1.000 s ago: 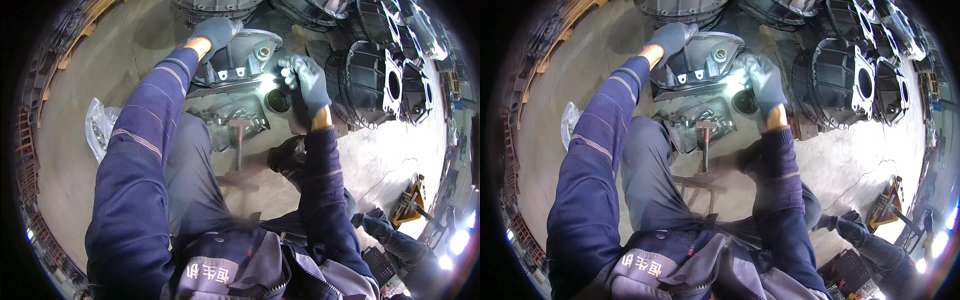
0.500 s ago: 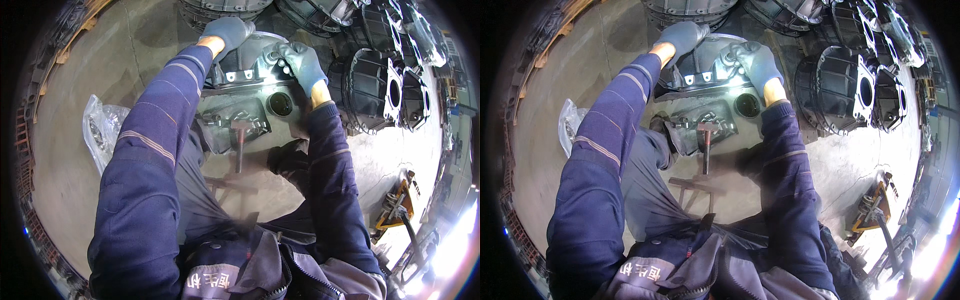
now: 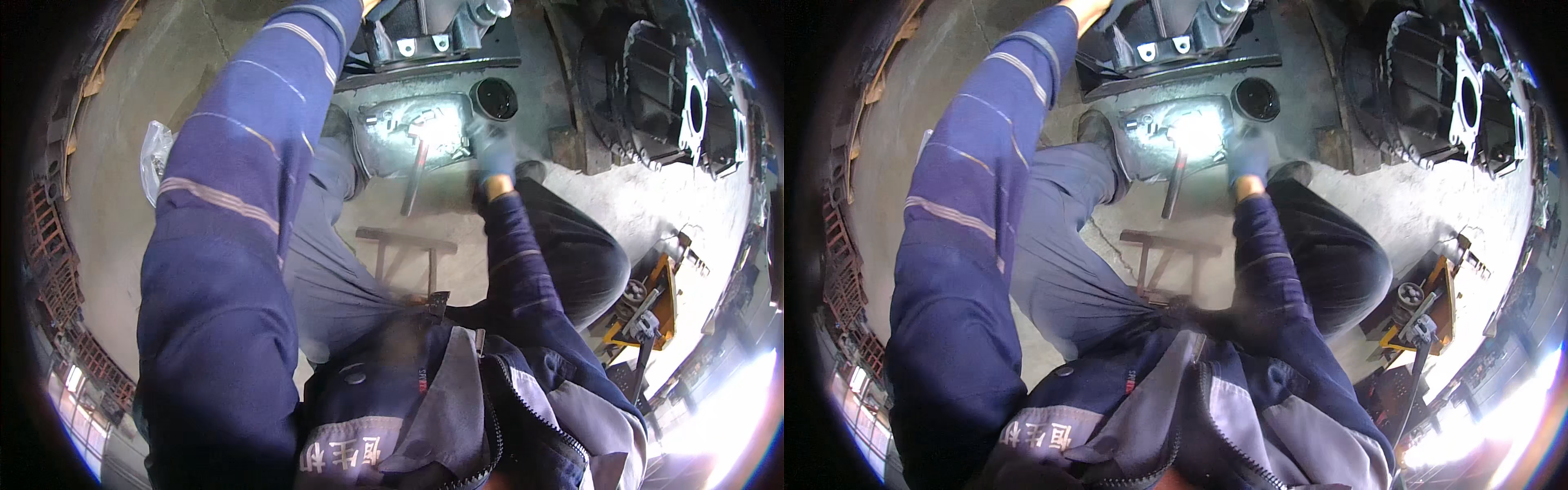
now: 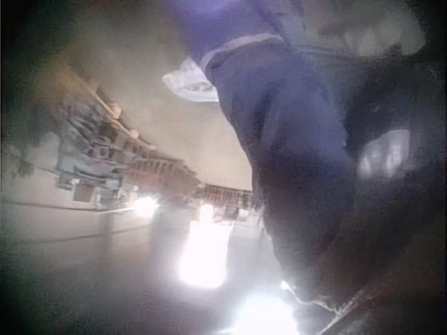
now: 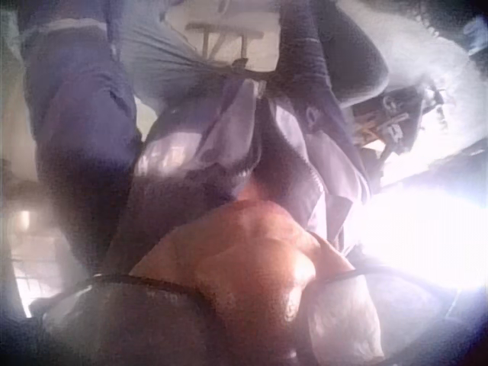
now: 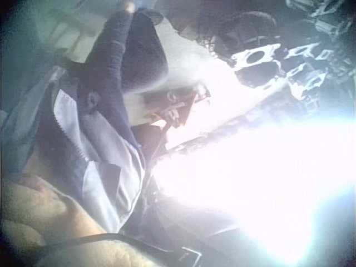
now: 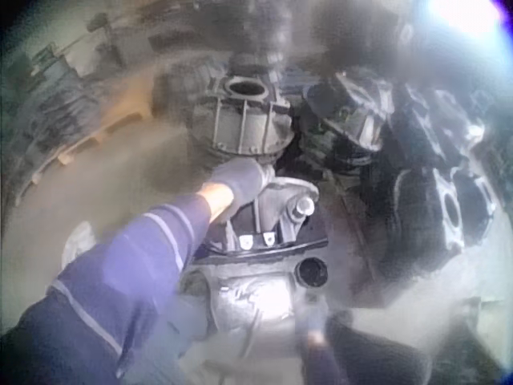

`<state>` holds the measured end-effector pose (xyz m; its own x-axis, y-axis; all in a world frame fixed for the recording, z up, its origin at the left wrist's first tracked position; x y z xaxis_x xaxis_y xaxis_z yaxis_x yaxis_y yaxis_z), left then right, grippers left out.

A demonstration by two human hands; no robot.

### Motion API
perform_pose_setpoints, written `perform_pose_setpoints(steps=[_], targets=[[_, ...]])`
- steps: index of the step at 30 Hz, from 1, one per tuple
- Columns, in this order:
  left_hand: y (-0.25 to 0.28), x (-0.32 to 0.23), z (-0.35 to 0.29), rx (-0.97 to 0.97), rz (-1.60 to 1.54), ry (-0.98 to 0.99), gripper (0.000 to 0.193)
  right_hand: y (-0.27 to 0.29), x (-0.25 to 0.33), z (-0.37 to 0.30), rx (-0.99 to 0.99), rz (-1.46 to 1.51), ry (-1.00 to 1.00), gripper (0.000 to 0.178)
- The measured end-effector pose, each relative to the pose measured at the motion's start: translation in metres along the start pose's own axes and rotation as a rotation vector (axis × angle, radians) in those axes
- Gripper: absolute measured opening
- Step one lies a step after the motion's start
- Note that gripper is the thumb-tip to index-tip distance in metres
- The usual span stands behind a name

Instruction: The person sits on the floor and uses a hammer to tap pins into a metal housing. They repeatedly insert pins and strike them to secure the assembly, handling multiple metal parts and tools throughout the process.

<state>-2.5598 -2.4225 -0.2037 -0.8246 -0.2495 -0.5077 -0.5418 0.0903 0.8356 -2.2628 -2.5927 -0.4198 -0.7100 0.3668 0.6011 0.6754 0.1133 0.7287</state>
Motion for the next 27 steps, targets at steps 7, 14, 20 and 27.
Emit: perform_pose_setpoints(steps=[7,14,20,27], targets=[[-0.006,0.001,0.019,-0.027,0.225,-0.107,0.057,-0.190,-0.123,-0.119,0.607,0.440,-0.493,0.037],[-0.016,0.004,0.024,0.085,0.232,-0.017,0.057,-0.157,-0.092,-0.109,0.709,0.848,-0.833,0.033],[-0.011,0.006,0.022,0.035,0.151,-0.087,0.063,-0.050,-0.014,-0.093,0.610,0.382,0.048,0.026],[-0.029,0.012,0.035,0.055,0.144,-0.266,0.068,0.071,0.051,-0.060,0.373,0.806,-0.148,0.022]])
Point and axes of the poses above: each hand's wrist, its own z-axis towards the middle knuckle, its own y-axis out of the back of the hand, x = y × z, the point moved 6 cm from there along z, towards the middle knuckle, and after that the axes turned 2 degrees about -x, right-handed, at the moved point
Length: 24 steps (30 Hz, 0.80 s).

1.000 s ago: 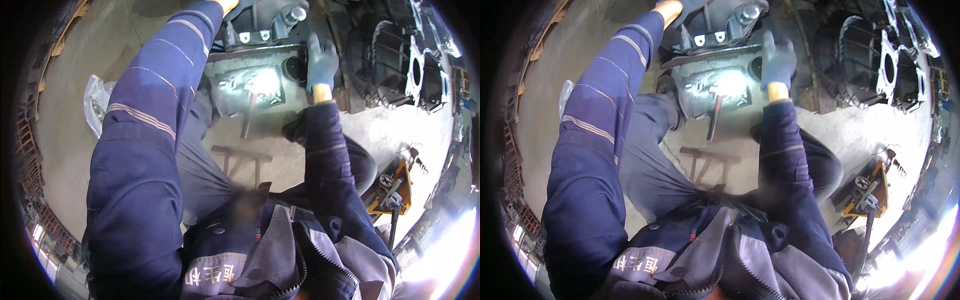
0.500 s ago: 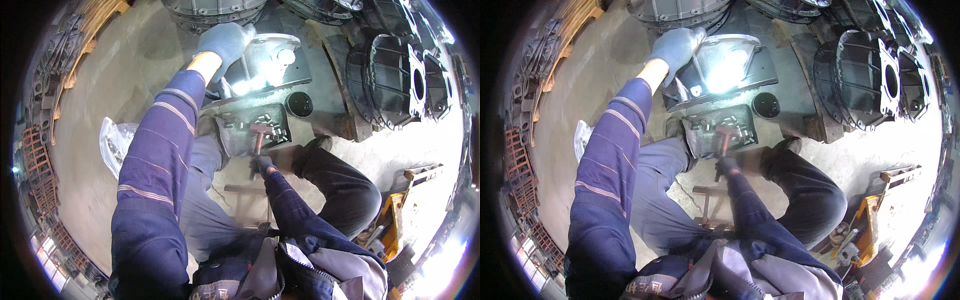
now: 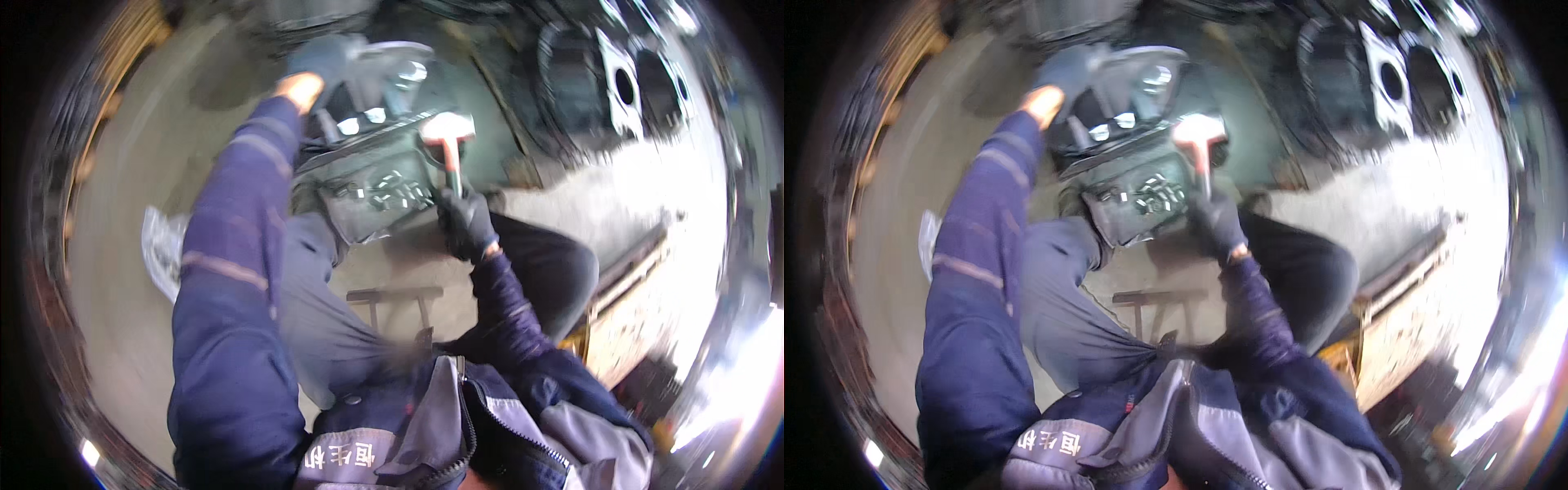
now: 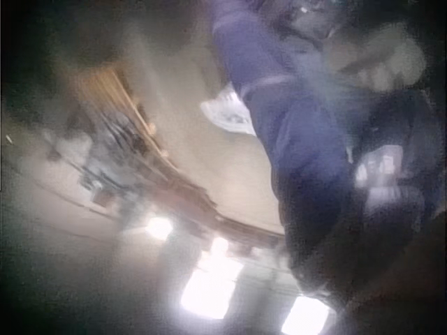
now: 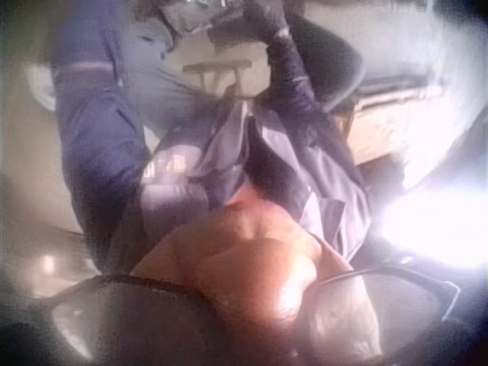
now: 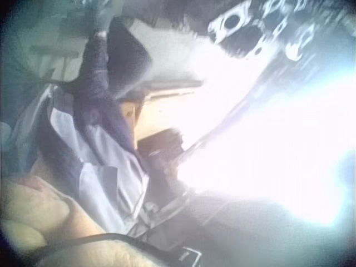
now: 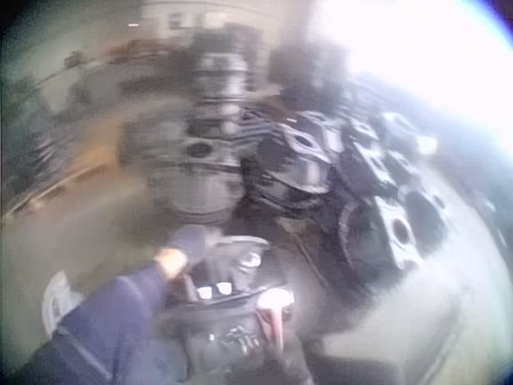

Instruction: The person sits on the floor and uses a hammer to tap pins into a metal housing. They repeatedly insert pins and strike them to secure the assembly, handling multiple metal parts and tools throughout the process.

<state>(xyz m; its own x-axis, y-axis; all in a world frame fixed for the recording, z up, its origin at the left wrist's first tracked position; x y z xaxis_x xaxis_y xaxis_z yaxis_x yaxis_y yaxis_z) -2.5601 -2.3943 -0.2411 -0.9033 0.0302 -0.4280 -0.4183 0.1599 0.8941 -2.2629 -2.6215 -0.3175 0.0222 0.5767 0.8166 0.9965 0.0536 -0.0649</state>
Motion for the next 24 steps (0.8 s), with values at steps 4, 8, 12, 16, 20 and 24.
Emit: perform_pose_setpoints(steps=[4,8,12,16,20,24], targets=[[-0.029,0.036,0.042,0.025,-0.187,-0.175,0.065,0.018,0.069,-0.026,-0.079,-0.104,-0.054,0.029],[-0.050,0.099,0.081,0.073,-0.249,-0.167,0.063,0.014,0.098,-0.045,-0.153,0.144,-0.026,0.037],[-0.047,0.163,0.097,0.075,-0.286,-0.184,0.062,0.016,0.104,-0.065,-0.160,0.272,0.113,0.033],[-0.044,0.213,0.114,-0.048,-0.175,-0.106,0.067,0.014,0.110,-0.089,-0.208,0.206,0.193,0.033],[-0.054,0.239,0.107,0.104,-0.067,0.049,0.067,0.000,0.107,-0.084,-0.205,0.220,0.181,0.033],[-0.035,0.182,0.058,0.075,-0.205,-0.101,0.058,0.018,0.088,-0.061,-0.372,-0.050,0.262,0.036]])
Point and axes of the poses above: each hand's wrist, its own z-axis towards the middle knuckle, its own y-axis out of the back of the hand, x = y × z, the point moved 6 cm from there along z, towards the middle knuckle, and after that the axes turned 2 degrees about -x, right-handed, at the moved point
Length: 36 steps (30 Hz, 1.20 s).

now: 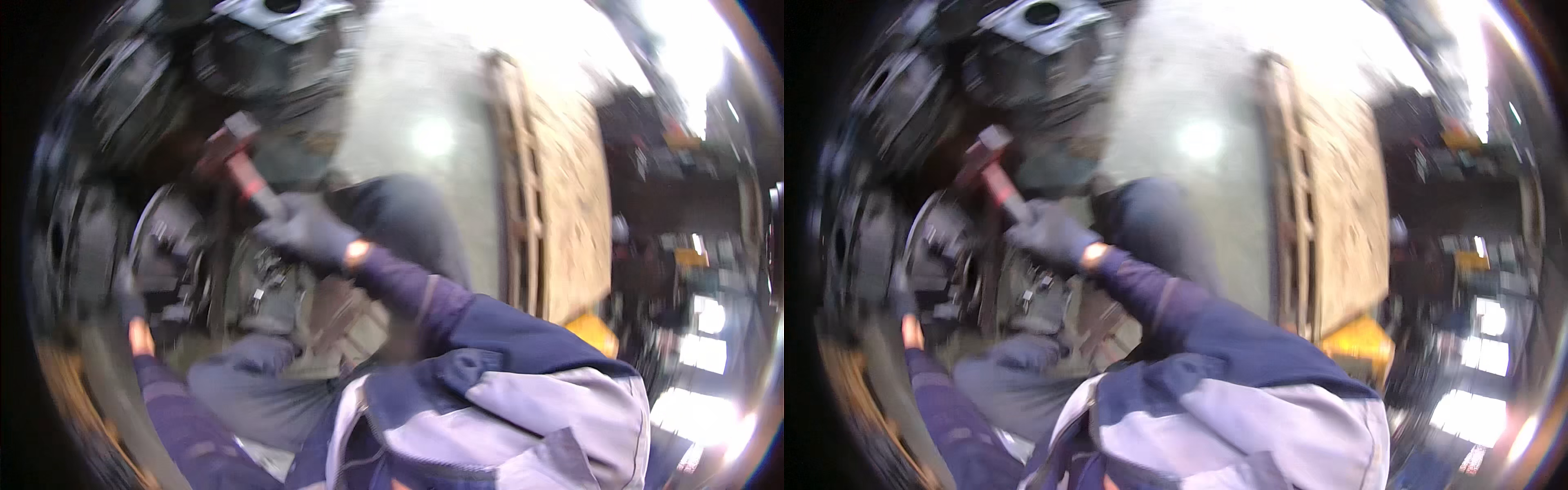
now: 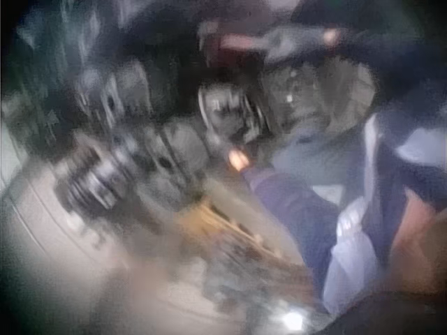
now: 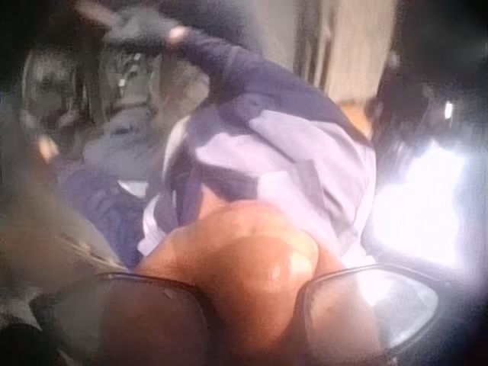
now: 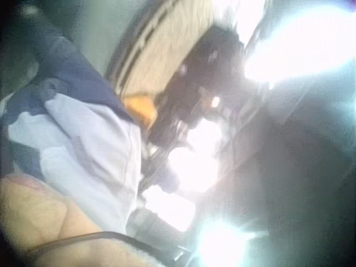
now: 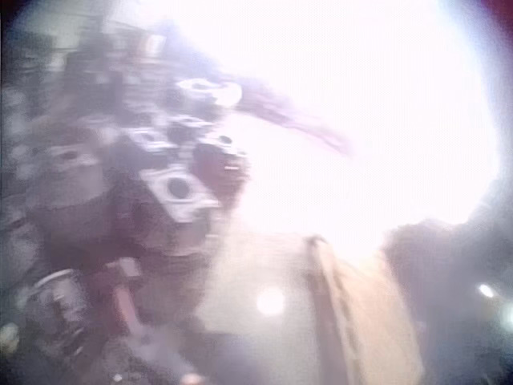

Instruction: The person sits on the floor and uses a hammer to tap pins into a metal housing. They repeatedly insert pins and strike them to secure the assembly, handling multiple metal parts and tools throughout the process.

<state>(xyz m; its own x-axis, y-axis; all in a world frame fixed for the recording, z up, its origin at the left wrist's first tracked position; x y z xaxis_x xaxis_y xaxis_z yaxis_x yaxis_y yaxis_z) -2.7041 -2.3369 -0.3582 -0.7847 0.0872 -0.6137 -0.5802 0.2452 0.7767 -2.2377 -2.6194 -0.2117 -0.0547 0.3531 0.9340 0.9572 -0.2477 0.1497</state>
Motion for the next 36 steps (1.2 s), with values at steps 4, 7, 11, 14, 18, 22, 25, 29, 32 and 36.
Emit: perform_pose_setpoints(steps=[4,7,11,14,18,22,25,29,32,36], targets=[[-0.007,-0.101,-0.040,-0.085,-0.137,0.018,0.050,0.003,-0.013,0.000,0.065,0.057,0.010,0.021],[-0.004,-0.162,-0.039,-0.046,0.093,0.224,0.056,0.001,0.003,-0.007,0.122,0.154,-0.087,0.018],[0.016,-0.195,-0.058,-0.080,0.192,0.261,0.061,-0.020,0.046,-0.010,0.097,0.020,-0.020,0.024],[0.017,-0.197,-0.076,-0.057,0.211,0.245,0.060,-0.037,0.076,-0.006,0.097,-0.181,0.067,0.024],[0.014,-0.192,-0.080,-0.063,0.209,0.264,0.059,-0.046,0.168,0.000,0.045,-0.418,0.713,0.030],[0.012,-0.191,-0.074,-0.060,0.220,0.253,0.061,-0.037,0.231,-0.004,-0.059,-0.203,0.992,0.023],[0.012,-0.187,-0.074,-0.062,0.186,0.287,0.061,-0.051,0.205,0.007,-0.116,-0.106,1.020,0.021],[0.009,-0.183,-0.073,-0.073,0.182,0.267,0.059,-0.073,0.078,0.038,0.004,-0.948,0.583,0.035],[0.012,-0.186,-0.066,-0.121,0.250,0.192,0.057,-0.052,0.055,0.055,0.126,-0.870,0.497,0.043],[0.007,-0.183,-0.064,-0.092,0.192,0.209,0.056,-0.029,0.149,0.043,0.082,-0.596,0.755,0.034]])
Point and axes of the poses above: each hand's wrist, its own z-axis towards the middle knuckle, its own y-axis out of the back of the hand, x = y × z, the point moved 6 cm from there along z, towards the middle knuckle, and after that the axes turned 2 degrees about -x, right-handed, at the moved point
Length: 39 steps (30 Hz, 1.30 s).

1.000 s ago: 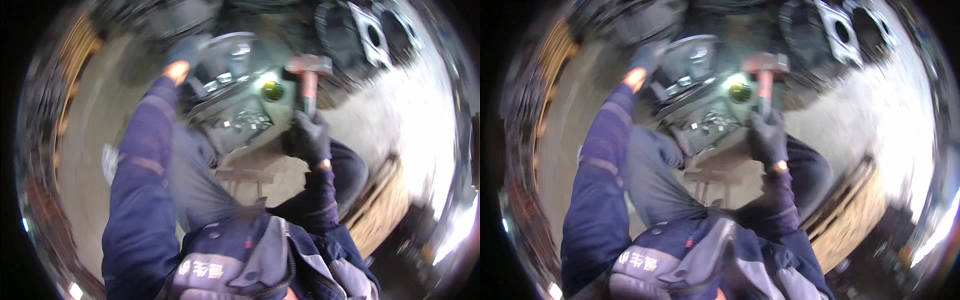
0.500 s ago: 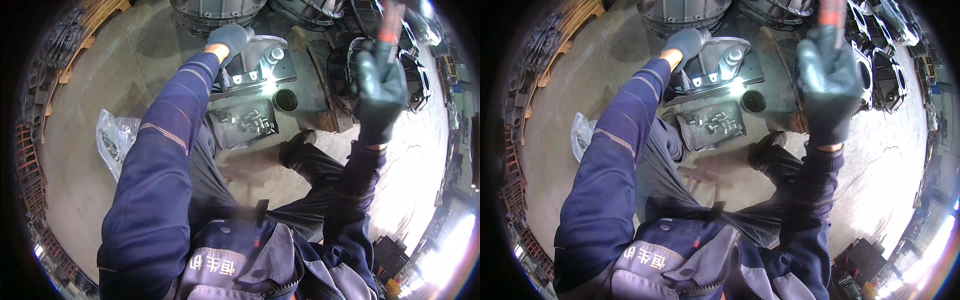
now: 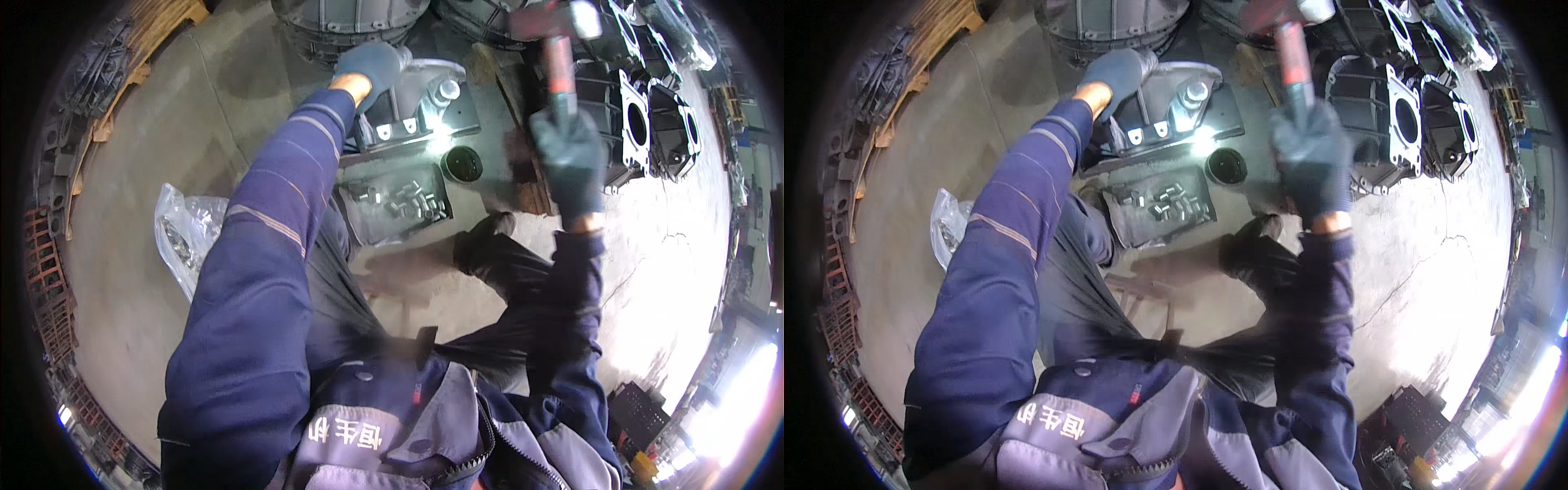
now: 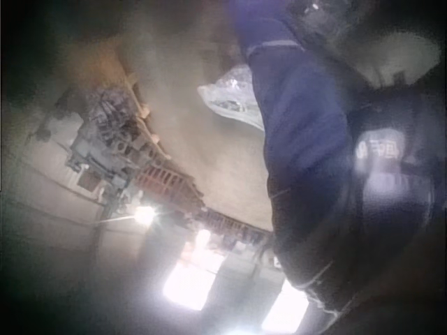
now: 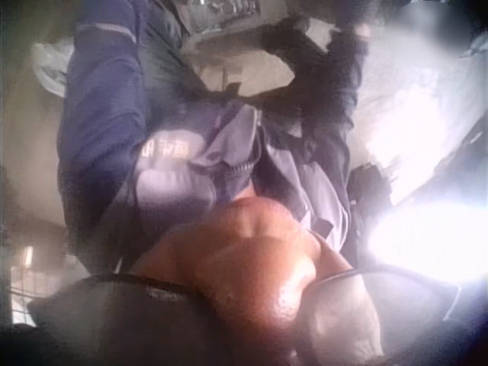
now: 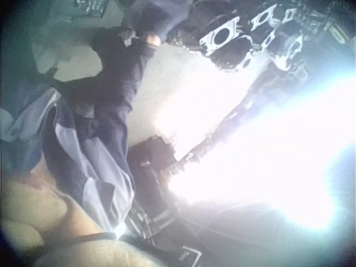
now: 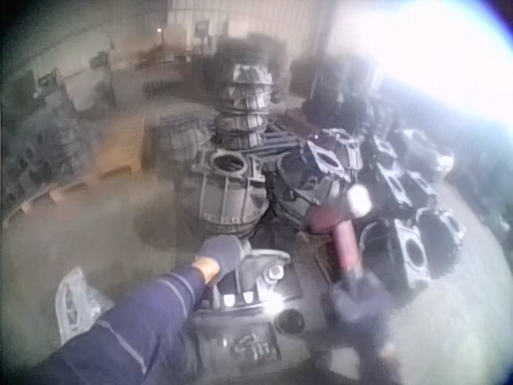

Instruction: The person sits on the floor and uses a hammer to tap pins into a metal housing. They repeatedly insert pins and strike them to secure the assembly, handling multiple metal parts and tools throughout the process.

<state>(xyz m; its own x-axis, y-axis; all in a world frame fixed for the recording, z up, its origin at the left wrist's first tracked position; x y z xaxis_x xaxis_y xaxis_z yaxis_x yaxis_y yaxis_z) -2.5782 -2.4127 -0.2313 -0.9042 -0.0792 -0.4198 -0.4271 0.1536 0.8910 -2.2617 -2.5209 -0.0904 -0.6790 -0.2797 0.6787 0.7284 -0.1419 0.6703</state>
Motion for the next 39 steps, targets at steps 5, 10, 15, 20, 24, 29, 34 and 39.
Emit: perform_pose_setpoints(steps=[5,10,15,20,24,29,34,39], targets=[[0.000,-0.001,-0.003,0.022,0.011,0.021,0.058,0.028,0.057,0.021,-0.240,0.520,0.052,0.015],[0.005,-0.002,-0.003,0.021,-0.044,0.058,0.058,-0.087,-0.025,-0.035,0.338,-0.419,-0.181,0.027],[-0.003,-0.008,-0.008,0.076,0.007,-0.005,0.056,-0.032,-0.027,-0.004,0.168,-0.203,-0.056,0.030],[0.003,-0.005,-0.006,0.018,-0.026,0.064,0.059,0.034,0.062,0.050,-0.242,0.155,0.006,0.022],[0.002,-0.009,-0.008,0.058,-0.018,0.065,0.057,-0.026,0.042,0.012,-0.300,0.160,0.236,0.017],[0.012,-0.015,-0.014,-0.083,0.039,0.027,0.055,-0.073,-0.060,-0.019,0.250,-0.514,-0.018,0.042],[0.006,-0.011,-0.008,0.008,-0.006,0.052,0.054,0.025,0.027,0.055,-0.067,-0.167,0.008,0.034],[0.001,-0.011,-0.007,0.041,0.009,0.043,0.054,0.007,0.054,0.034,-0.339,0.393,0.073,0.012]])
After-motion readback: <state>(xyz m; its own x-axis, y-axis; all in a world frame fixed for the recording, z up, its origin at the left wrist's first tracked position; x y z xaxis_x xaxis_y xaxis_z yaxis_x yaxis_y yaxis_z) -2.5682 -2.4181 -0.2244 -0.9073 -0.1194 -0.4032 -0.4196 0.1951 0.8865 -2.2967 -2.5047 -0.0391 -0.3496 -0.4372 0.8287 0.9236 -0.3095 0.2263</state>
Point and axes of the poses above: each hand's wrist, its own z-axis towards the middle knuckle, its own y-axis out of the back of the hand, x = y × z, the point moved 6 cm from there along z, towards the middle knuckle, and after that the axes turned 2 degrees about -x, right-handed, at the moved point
